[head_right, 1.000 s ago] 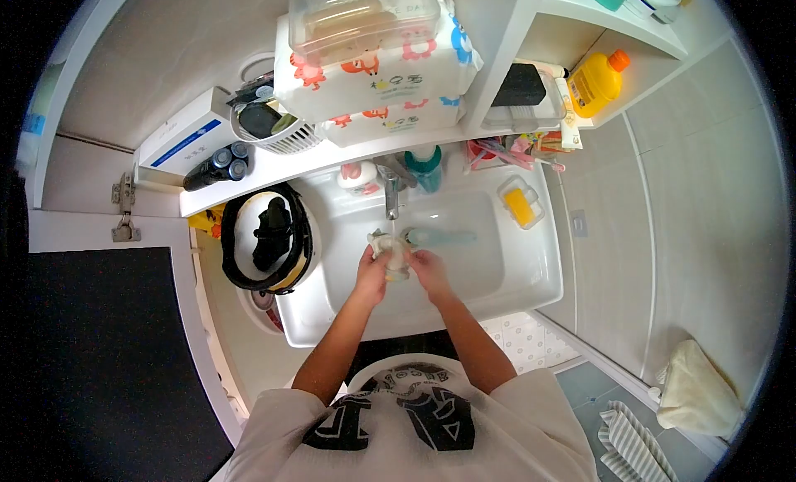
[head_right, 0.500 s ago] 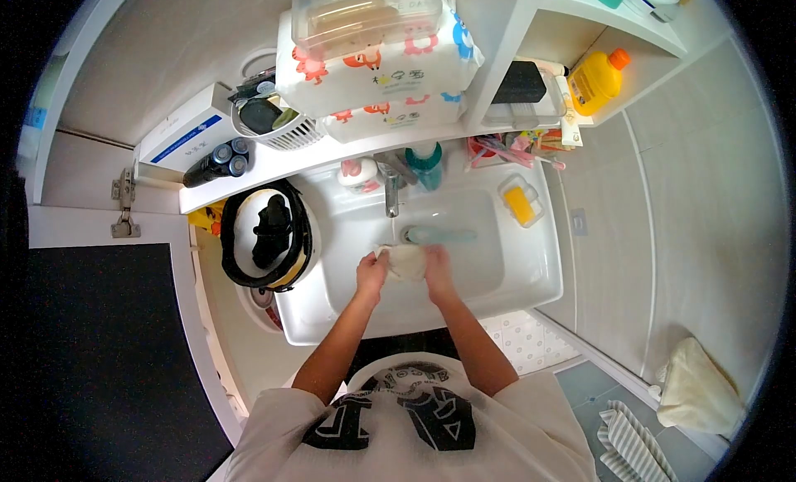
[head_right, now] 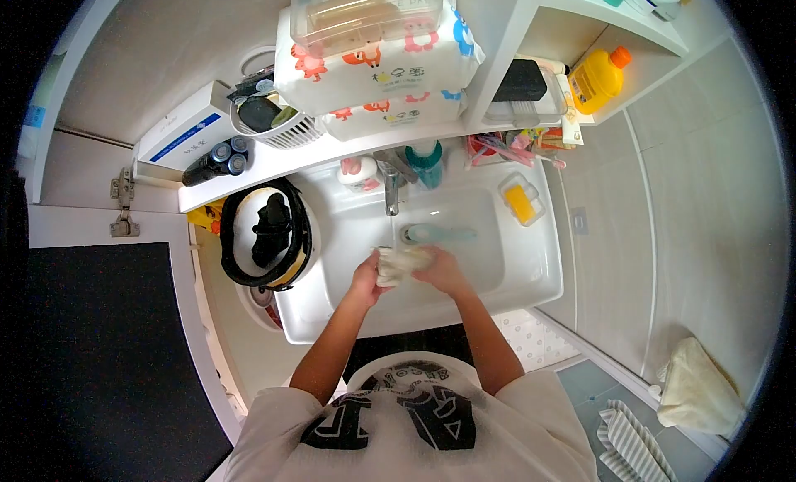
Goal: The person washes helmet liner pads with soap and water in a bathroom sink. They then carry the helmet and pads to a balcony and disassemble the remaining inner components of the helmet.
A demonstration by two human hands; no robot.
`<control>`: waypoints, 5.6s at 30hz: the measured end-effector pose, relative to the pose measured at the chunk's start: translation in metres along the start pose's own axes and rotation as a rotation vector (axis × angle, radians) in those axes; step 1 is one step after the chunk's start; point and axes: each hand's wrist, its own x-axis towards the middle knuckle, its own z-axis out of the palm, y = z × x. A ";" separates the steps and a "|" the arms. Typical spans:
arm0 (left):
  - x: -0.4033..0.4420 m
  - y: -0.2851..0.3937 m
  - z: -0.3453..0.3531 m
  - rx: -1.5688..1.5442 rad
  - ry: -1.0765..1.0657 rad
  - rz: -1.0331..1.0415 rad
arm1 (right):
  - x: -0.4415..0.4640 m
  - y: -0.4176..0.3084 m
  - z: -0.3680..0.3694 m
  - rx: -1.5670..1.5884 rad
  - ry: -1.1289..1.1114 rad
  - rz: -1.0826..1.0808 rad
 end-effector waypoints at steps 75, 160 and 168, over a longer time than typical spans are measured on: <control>0.048 -0.024 0.020 0.370 0.027 0.722 | 0.016 -0.046 0.077 1.782 -0.018 0.499; 0.032 -0.009 0.039 -0.307 -0.143 0.204 | 0.061 -0.046 0.069 1.286 0.181 0.569; 0.036 -0.007 0.035 -0.350 -0.358 0.164 | 0.056 -0.056 0.067 0.163 0.473 0.173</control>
